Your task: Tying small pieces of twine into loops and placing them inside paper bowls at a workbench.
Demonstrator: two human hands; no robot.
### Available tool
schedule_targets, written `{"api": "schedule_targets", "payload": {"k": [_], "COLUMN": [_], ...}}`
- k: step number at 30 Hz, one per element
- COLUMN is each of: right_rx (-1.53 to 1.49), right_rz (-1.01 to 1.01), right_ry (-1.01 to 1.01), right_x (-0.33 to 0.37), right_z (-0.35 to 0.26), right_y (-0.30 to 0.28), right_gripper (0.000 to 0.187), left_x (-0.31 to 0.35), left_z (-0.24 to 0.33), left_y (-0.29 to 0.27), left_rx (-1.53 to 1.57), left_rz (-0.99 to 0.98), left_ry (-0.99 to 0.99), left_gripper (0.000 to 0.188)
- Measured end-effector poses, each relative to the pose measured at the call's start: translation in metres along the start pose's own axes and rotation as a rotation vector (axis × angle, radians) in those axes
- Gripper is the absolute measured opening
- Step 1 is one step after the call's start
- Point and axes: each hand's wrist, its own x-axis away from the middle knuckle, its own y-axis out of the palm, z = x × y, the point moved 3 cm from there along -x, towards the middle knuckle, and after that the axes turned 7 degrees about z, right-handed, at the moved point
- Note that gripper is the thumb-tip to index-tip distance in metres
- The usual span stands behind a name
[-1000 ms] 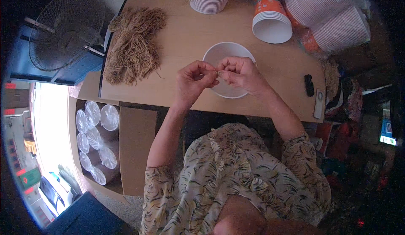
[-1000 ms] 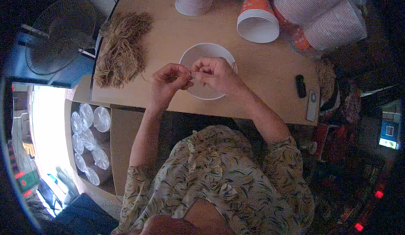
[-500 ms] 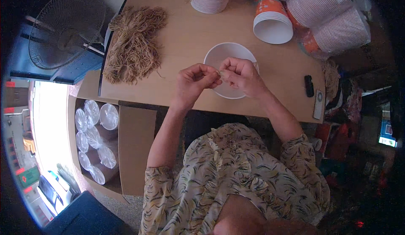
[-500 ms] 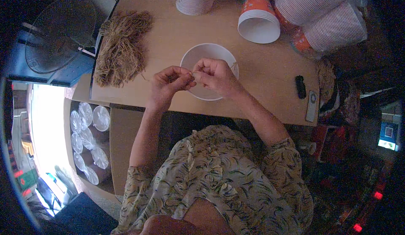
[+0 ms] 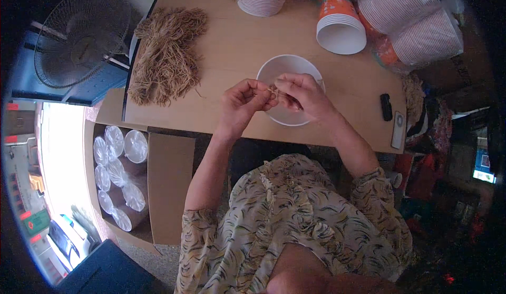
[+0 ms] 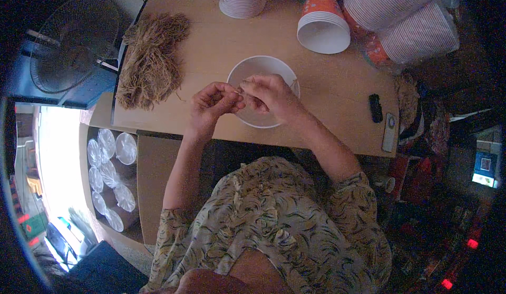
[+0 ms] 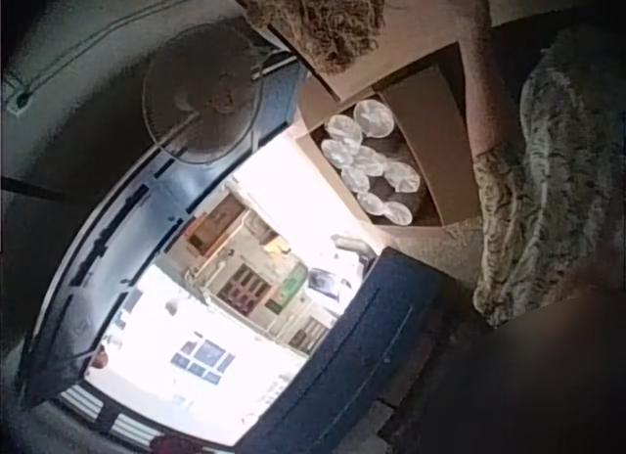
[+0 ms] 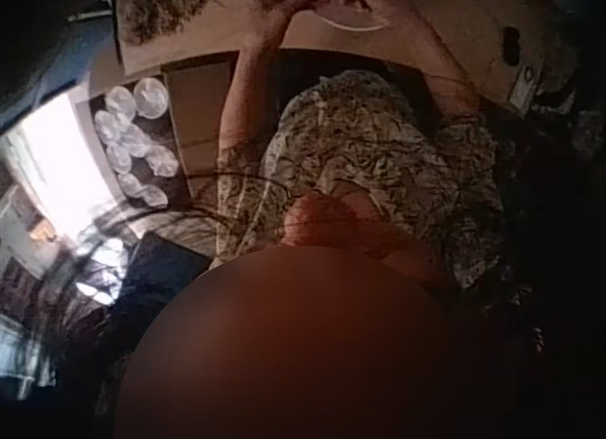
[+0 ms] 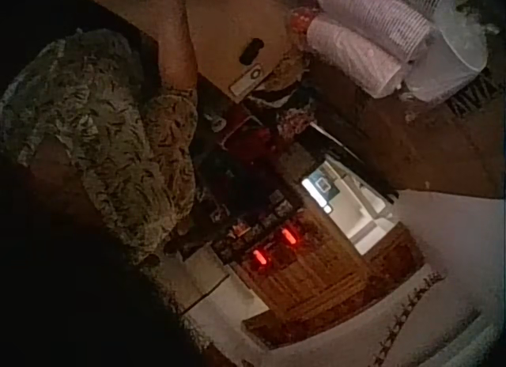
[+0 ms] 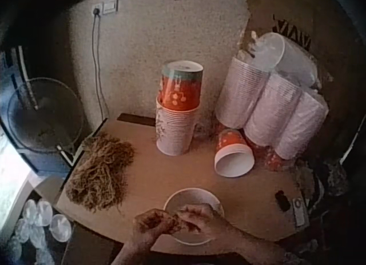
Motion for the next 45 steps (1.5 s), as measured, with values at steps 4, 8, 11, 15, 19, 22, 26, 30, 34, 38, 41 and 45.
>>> {"api": "schedule_targets", "payload": {"k": [4, 8, 11, 15, 19, 22, 26, 30, 34, 38, 41, 45], "right_rx": [0.101, 0.094, 0.152, 0.012, -0.103, -0.073, 0.005, 0.059, 0.15, 0.187, 0.182, 0.163], "right_rz": [0.011, 0.001, 0.022, 0.062, 0.148, 0.164, 0.12, 0.089, 0.026, 0.028, 0.061, 0.109], "right_ry": [-0.102, -0.158, -0.156, -0.042, -0.049, -0.076, -0.028, -0.062, -0.203, -0.203, -0.177, -0.176], "right_x": [-0.001, -0.002, -0.001, -0.002, -0.002, -0.001, 0.0, 0.002, -0.002, -0.003, -0.002, -0.001], "right_z": [-0.005, -0.003, -0.002, 0.002, 0.004, 0.003, -0.002, -0.011, -0.007, -0.005, -0.003, -0.003], "right_y": [0.007, 0.005, 0.0, -0.003, -0.003, -0.001, -0.002, 0.004, 0.002, 0.001, 0.0, 0.002], "right_gripper": [0.017, 0.015, 0.015, 0.015, 0.015, 0.017, 0.019, 0.019, 0.014, 0.013, 0.012, 0.011], "left_x": [0.0, 0.0, -0.001, 0.001, 0.002, 0.003, 0.003, 0.001, -0.001, -0.001, -0.001, 0.001], "left_z": [0.001, 0.001, -0.001, 0.002, 0.003, 0.004, 0.003, 0.002, 0.0, -0.001, -0.001, 0.006], "left_y": [0.001, 0.001, 0.002, 0.002, 0.002, 0.001, 0.001, 0.0, -0.001, -0.002, -0.002, 0.003], "left_rx": [-0.027, -0.075, -0.041, -0.029, -0.013, -0.003, -0.007, -0.012, -0.015, -0.016, -0.014, -0.016], "left_rz": [-0.017, -0.005, -0.021, -0.033, -0.035, -0.037, -0.038, -0.04, -0.061, -0.061, -0.062, -0.056], "left_ry": [0.007, 0.001, -0.027, -0.034, -0.039, -0.041, -0.025, -0.029, -0.025, -0.02, -0.041, -0.021], "left_gripper": [0.012, 0.012, 0.012, 0.013, 0.015, 0.016, 0.016, 0.014, 0.014, 0.014, 0.016, 0.021]}}
